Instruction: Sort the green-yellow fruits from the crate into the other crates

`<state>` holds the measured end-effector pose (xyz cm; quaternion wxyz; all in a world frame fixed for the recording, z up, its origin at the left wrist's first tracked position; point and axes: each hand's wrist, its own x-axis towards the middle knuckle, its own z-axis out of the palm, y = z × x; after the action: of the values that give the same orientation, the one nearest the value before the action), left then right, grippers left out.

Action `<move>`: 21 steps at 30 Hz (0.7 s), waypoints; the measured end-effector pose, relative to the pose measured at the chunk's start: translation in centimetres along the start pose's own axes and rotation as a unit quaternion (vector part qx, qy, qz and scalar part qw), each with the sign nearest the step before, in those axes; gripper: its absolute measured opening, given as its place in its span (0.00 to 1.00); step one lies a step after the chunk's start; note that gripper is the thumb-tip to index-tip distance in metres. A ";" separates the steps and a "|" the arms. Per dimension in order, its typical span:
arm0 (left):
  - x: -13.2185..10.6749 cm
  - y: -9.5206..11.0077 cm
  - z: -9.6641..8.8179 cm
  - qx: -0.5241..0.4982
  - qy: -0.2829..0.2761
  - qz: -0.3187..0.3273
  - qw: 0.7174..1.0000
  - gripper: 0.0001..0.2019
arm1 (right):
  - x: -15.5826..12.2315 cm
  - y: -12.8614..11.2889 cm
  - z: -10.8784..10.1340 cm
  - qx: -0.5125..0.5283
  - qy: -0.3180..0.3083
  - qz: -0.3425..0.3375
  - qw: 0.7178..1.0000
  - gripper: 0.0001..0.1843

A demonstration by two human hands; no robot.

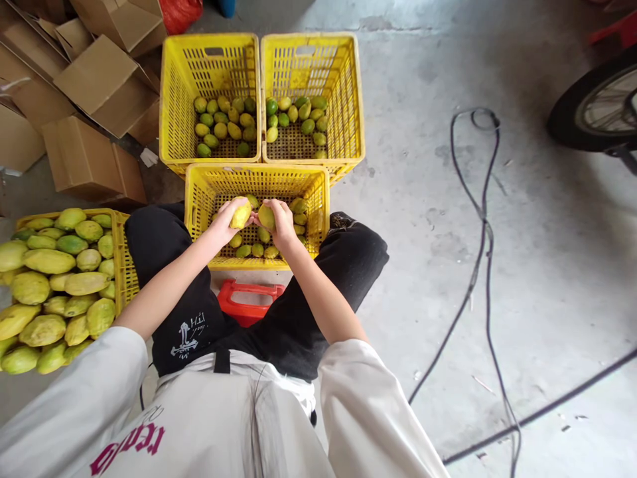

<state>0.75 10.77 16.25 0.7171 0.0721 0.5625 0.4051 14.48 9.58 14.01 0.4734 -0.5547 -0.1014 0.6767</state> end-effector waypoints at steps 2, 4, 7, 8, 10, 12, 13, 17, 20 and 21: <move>0.0 0.0 0.0 0.011 0.005 0.017 1.000 0.09 | 0.1 0.2 -0.1 0.000 -0.002 -0.001 1.000 0.16; -0.1 0.0 0.0 0.014 0.010 0.027 0.999 0.09 | 0.2 0.3 -0.1 -0.001 -0.005 -0.006 1.000 0.16; 0.1 -0.1 0.2 0.011 0.022 0.028 0.999 0.04 | 0.3 0.4 -0.1 -0.001 -0.005 -0.017 1.000 0.17; 0.2 -0.2 0.2 0.014 0.030 0.024 0.999 0.06 | 0.3 0.5 -0.1 -0.001 -0.004 -0.017 1.000 0.16; 0.4 -0.3 0.3 0.023 0.045 0.016 0.999 0.12 | 0.4 0.5 -0.1 0.000 -0.003 -0.010 1.000 0.16; 0.6 -0.4 0.3 0.025 0.050 0.009 0.998 0.13 | 0.5 0.6 -0.2 -0.001 -0.001 0.001 1.000 0.15; 0.6 -0.5 0.3 0.021 0.048 0.005 0.999 0.13 | 0.6 0.6 -0.3 -0.003 0.000 0.007 1.000 0.15; 0.6 -0.5 0.4 0.005 0.054 -0.038 0.998 0.15 | 0.6 0.4 -0.4 0.000 -0.001 0.033 0.999 0.16; 0.4 -0.2 0.4 -0.006 0.064 -0.050 0.997 0.19 | 0.6 0.3 -0.4 0.004 -0.003 0.036 0.999 0.14; 0.3 -0.1 0.4 -0.006 0.064 -0.051 0.997 0.20 | 0.5 0.2 -0.3 0.001 -0.006 0.034 0.999 0.13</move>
<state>1.14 11.06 16.07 0.6999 0.0128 0.6074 0.3756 14.66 9.72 13.39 0.4503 -0.5534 -0.0848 0.6956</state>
